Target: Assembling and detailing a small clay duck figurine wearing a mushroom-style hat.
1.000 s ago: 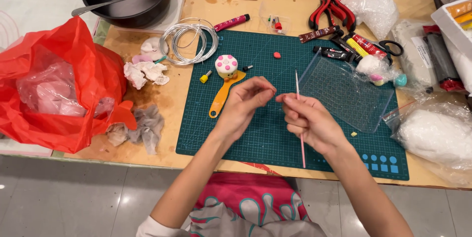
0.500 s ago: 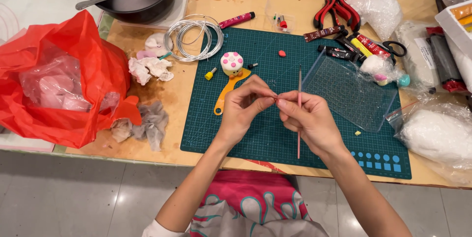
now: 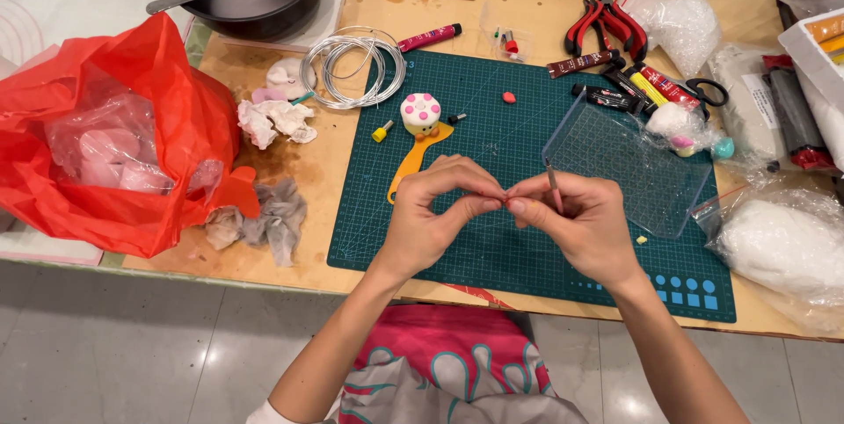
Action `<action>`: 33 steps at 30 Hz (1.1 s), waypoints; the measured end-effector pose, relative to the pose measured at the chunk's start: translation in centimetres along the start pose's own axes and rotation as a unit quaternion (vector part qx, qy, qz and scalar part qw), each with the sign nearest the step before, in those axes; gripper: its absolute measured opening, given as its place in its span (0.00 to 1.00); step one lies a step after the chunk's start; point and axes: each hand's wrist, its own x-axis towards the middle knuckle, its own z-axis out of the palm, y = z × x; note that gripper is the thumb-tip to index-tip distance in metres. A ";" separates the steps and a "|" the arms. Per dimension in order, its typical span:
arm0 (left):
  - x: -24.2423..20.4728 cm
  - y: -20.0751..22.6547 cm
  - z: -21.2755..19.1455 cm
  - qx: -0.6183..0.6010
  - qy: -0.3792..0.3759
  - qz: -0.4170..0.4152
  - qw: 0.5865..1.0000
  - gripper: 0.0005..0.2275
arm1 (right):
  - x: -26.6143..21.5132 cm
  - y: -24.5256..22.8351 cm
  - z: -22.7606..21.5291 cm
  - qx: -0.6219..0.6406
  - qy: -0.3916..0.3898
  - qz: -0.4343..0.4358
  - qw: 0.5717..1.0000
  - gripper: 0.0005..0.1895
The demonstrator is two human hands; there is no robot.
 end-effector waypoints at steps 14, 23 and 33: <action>-0.4 0.6 0.9 -0.033 0.044 0.008 0.998 0.04 | -0.3 1.5 0.7 0.118 -0.027 0.043 0.992 0.09; -0.5 0.5 1.1 -0.065 0.035 -0.003 0.997 0.03 | -0.5 1.4 1.0 0.078 -0.002 -0.005 0.997 0.07; -0.1 0.9 1.1 -0.020 0.060 0.009 0.998 0.04 | -0.7 1.4 1.4 0.051 0.041 -0.013 0.998 0.11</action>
